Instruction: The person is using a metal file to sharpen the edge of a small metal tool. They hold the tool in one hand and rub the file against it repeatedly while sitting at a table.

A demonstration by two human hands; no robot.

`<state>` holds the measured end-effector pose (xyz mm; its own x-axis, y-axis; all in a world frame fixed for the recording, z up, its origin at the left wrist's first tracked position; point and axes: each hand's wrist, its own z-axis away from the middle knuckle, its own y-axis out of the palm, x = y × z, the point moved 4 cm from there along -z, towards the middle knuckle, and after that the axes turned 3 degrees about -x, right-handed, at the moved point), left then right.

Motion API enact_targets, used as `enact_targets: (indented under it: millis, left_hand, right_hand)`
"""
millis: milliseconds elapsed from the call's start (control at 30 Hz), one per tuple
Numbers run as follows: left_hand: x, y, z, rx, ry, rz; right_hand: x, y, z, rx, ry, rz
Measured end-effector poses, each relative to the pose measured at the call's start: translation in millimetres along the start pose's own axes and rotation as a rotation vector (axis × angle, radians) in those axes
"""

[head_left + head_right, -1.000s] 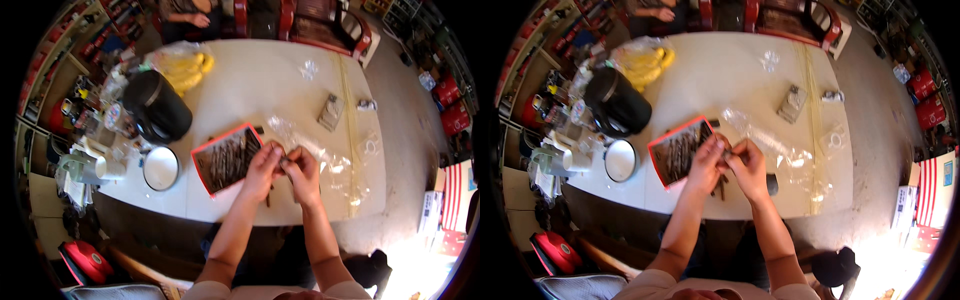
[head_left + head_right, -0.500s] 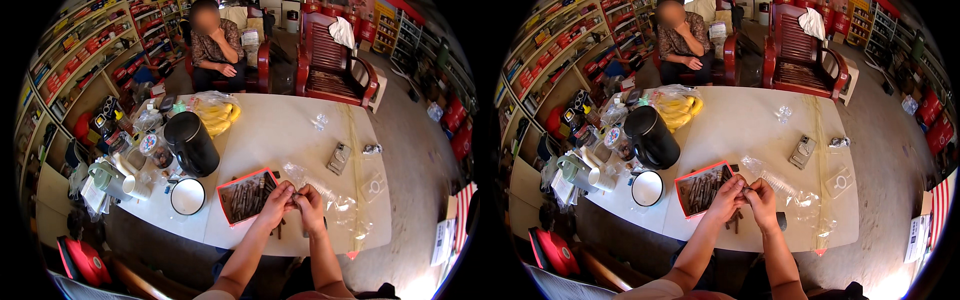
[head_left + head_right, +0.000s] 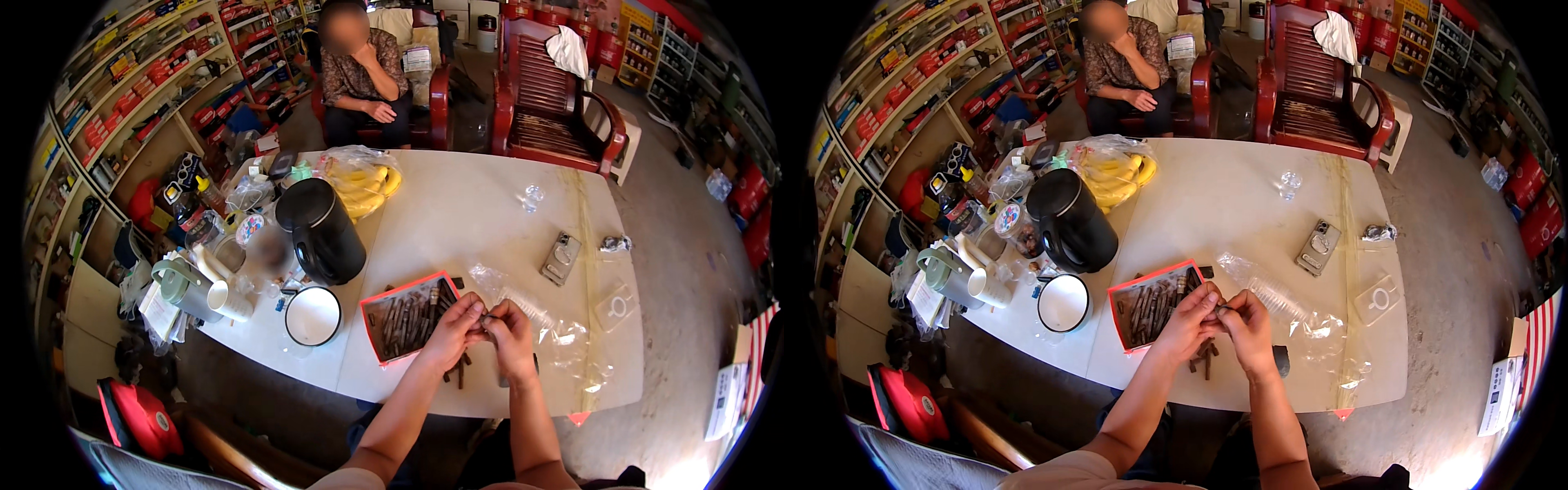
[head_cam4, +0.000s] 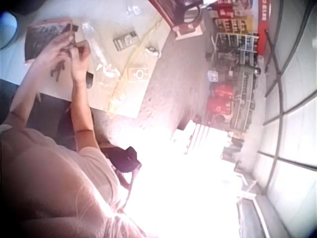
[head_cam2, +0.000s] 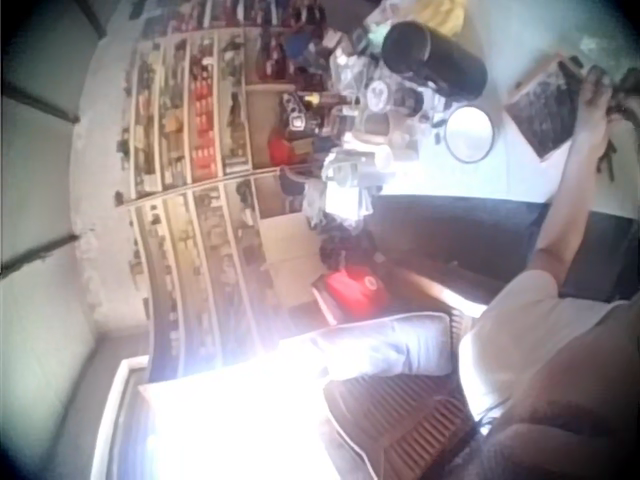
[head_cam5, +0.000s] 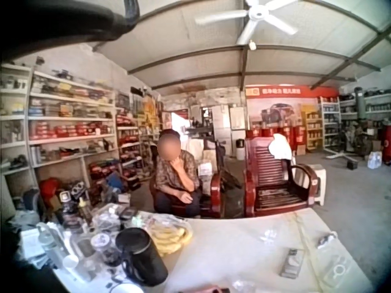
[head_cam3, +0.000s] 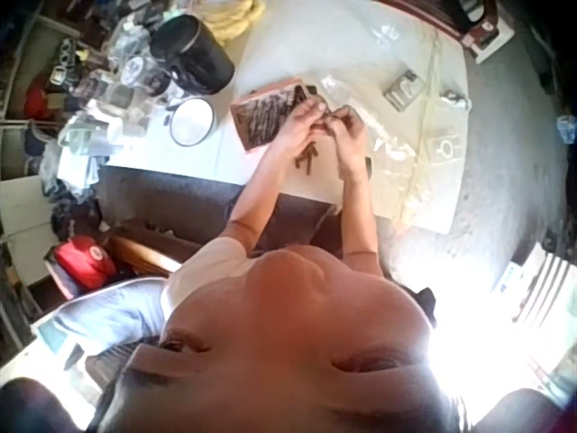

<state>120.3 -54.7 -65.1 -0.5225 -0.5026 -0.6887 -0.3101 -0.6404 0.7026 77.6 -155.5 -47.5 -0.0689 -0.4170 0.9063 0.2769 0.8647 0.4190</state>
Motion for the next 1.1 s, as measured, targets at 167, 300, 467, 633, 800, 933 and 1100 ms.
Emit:
enact_targets:
  millis: [167,300,467,633,800,933,1100]
  left_hand:
    - [-1,1,2,-0.014,-0.038,0.035]
    - [-1,0,0,0.025,-0.012,0.005]
    - [1,1,0,-0.016,-0.039,0.009]
    - [-3,-4,-3,0.062,-0.027,0.0]
    - [-1,1,2,0.008,-0.005,0.009]
    - [0,-1,2,0.054,0.015,0.027]
    - [-3,3,4,0.005,0.01,0.008]
  right_hand:
    - [-5,-6,-1,0.034,-0.054,0.207]
    - [0,-2,0,0.018,0.056,0.001]
    - [3,-2,1,0.029,0.007,0.15]
    - [-7,-4,-8,0.006,0.086,-0.019]
    - [-3,-1,-1,0.012,0.003,0.132]
    - [-5,-1,-2,-0.007,0.05,0.009]
    - [-8,-8,-3,0.006,-0.009,0.171]
